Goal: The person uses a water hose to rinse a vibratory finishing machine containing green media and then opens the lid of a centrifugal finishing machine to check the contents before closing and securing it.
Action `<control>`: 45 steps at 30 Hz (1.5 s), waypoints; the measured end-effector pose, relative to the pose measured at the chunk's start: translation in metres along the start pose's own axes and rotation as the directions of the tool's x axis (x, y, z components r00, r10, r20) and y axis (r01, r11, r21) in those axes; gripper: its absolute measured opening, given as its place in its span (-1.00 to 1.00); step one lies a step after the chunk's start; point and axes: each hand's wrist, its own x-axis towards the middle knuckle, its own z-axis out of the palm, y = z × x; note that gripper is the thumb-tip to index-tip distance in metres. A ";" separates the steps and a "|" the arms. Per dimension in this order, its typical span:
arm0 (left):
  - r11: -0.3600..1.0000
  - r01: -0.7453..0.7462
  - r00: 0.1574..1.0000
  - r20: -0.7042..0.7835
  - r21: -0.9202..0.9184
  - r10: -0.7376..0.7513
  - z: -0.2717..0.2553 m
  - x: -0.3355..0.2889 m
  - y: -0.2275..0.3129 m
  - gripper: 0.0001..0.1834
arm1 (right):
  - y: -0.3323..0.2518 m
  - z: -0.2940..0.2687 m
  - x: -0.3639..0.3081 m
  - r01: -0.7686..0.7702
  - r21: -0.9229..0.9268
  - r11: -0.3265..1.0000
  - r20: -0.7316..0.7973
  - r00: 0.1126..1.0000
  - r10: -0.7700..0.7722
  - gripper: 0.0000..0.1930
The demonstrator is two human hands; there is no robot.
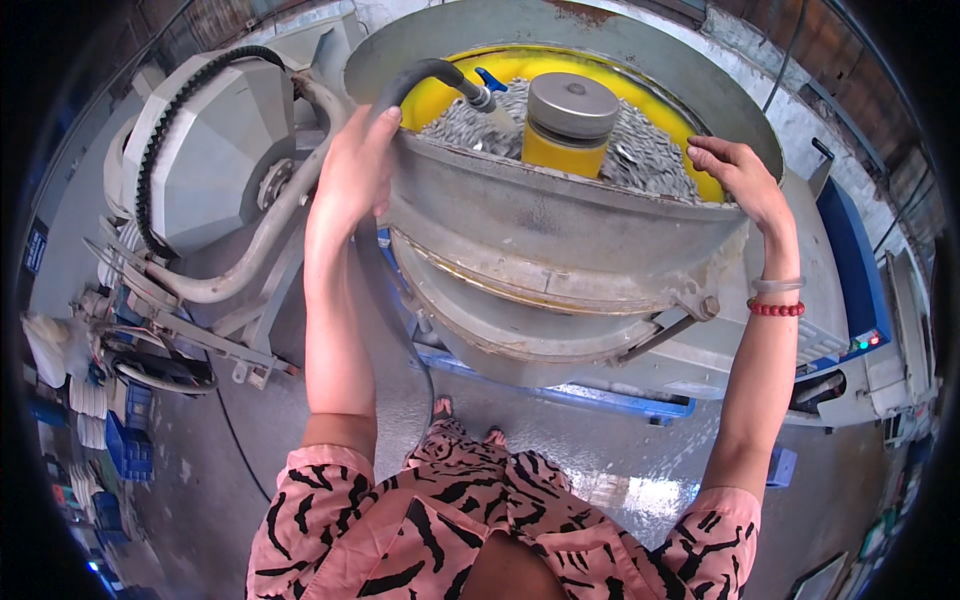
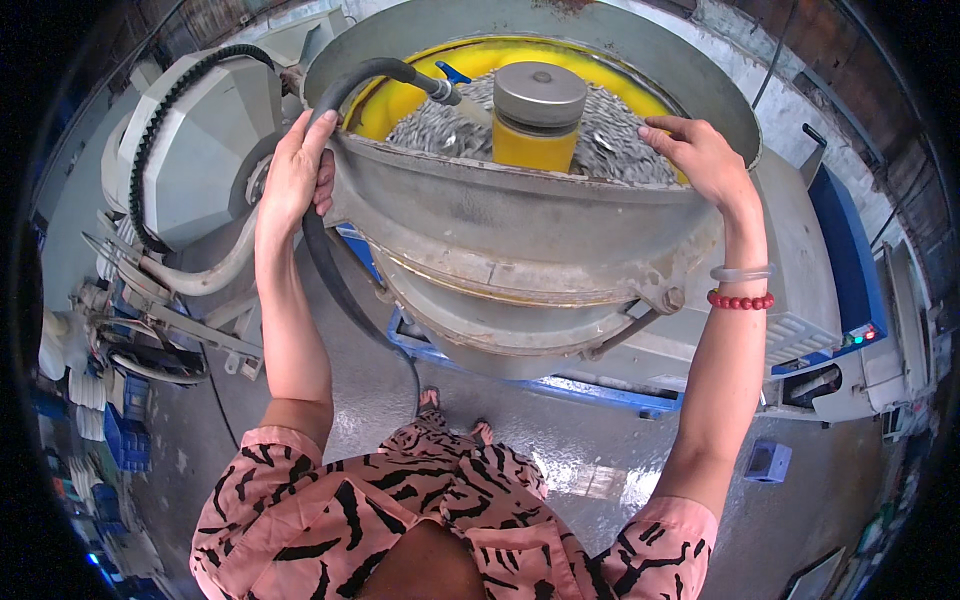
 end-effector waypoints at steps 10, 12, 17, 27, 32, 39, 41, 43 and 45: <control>0.994 0.028 0.999 -0.012 -0.106 -0.029 0.003 -0.004 0.000 -0.46 | -0.002 0.000 -0.001 -0.043 -0.100 0.994 -0.022 0.999 0.041 -0.45; 0.995 0.032 0.999 -0.008 -0.099 -0.033 0.002 -0.003 0.000 -0.45 | -0.003 -0.001 0.000 -0.053 -0.067 0.996 0.000 0.999 0.054 -0.45; 0.995 0.067 0.998 -0.003 -0.072 -0.067 0.001 -0.004 0.001 -0.57 | -0.003 0.000 -0.002 -0.033 -0.070 0.997 -0.022 0.999 0.032 -0.45; 0.997 0.016 1.000 -0.015 -0.074 -0.017 0.001 -0.004 -0.002 -0.60 | -0.004 0.000 -0.002 -0.027 -0.052 0.998 -0.008 1.000 0.026 -0.47; 0.999 -0.001 1.000 -0.024 -0.037 0.000 0.003 -0.002 -0.004 -0.62 | -0.001 -0.001 -0.001 -0.027 -0.057 0.998 0.004 1.000 0.027 -0.48; 0.996 0.003 1.000 -0.002 -0.091 -0.004 0.003 -0.003 -0.003 -0.55 | 0.000 0.000 0.000 -0.029 -0.037 0.999 0.002 1.000 0.029 -0.47; 0.996 0.002 1.000 0.000 -0.090 -0.002 0.002 -0.003 -0.002 -0.57 | -0.001 0.000 0.001 -0.032 -0.033 0.999 0.009 0.999 0.033 -0.47; 0.996 -0.001 1.000 -0.004 -0.086 0.001 0.002 -0.003 -0.003 -0.59 | -0.001 0.000 0.001 -0.038 -0.031 0.999 0.014 0.999 0.038 -0.47; 0.997 0.006 1.000 -0.001 -0.073 -0.006 0.002 -0.003 0.000 -0.61 | 0.001 0.001 0.001 -0.028 -0.044 0.999 -0.006 1.000 0.028 -0.47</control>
